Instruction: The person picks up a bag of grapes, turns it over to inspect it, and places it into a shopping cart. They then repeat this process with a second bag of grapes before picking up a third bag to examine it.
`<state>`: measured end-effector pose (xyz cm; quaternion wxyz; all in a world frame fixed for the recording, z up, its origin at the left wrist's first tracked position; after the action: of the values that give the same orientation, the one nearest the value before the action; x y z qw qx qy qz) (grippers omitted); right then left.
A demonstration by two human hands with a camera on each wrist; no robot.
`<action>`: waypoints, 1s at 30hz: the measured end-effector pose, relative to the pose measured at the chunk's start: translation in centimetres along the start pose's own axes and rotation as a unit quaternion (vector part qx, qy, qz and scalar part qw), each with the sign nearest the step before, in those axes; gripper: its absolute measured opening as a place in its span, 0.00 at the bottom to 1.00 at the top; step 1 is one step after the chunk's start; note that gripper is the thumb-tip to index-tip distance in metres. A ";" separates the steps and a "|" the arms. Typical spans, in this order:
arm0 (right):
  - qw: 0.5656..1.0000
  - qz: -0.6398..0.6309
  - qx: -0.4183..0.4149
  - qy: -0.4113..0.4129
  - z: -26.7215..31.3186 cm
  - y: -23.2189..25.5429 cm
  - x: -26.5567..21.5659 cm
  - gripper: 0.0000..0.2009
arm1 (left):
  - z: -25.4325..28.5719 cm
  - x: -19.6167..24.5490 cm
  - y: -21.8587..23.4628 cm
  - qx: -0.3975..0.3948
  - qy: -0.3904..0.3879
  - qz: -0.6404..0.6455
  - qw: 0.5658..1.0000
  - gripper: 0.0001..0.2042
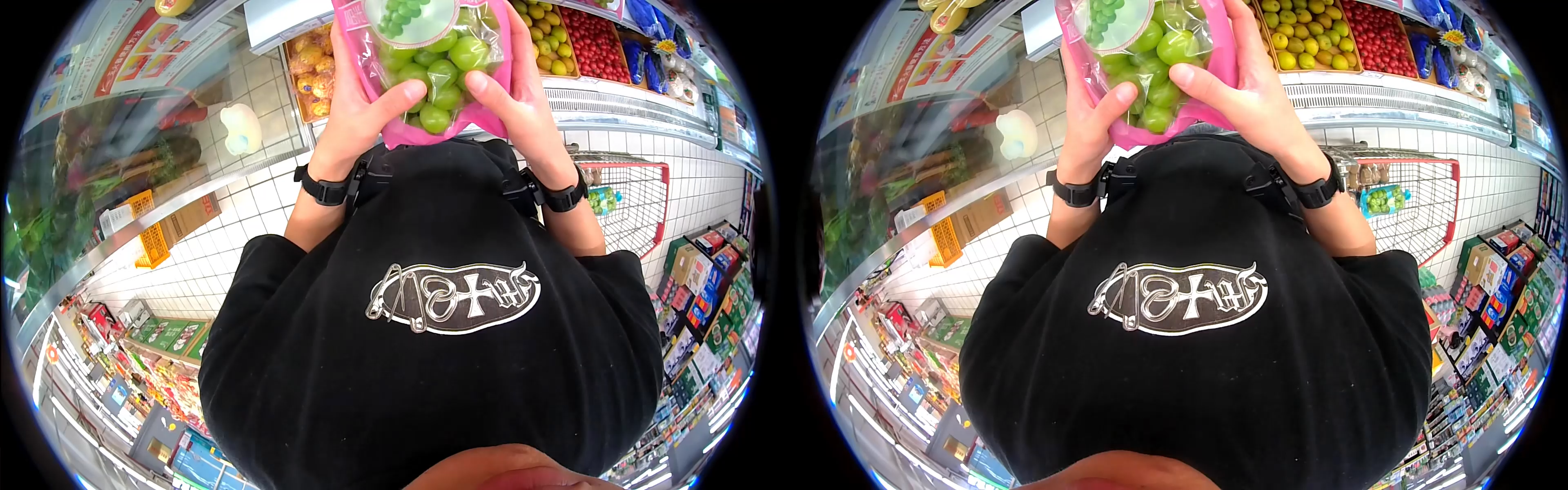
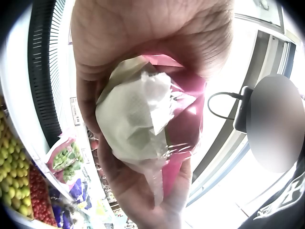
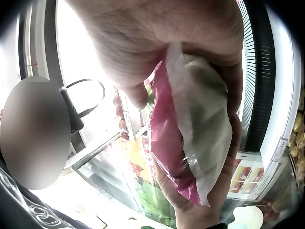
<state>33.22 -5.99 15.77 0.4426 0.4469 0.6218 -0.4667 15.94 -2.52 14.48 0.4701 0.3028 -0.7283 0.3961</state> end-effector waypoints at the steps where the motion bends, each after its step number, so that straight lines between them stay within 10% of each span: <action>1: 1.000 0.011 -0.001 -0.001 0.0 0.0 0.0 0.48 | -0.1 0.0 0.2 -0.004 -0.004 -0.008 1.000 0.54; 30: 0.993 -0.112 0.019 0.033 -0.3 -1.5 -2.7 0.35 | 0.6 0.6 -0.5 -0.008 -0.084 -0.095 0.992 0.56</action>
<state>32.27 -6.34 18.71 0.3584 0.3976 0.6732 -0.5101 15.87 -3.28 15.01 0.4451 0.3989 -0.7365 0.3167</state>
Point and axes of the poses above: each hand's wrist, its own z-axis away from the middle knuckle, its own y-axis out of the back of the hand, x = y × z, the point moved 5 cm from there along -z, towards the middle knuckle, and after that the axes turned 4 degrees about -x, right-handed, at the moved point
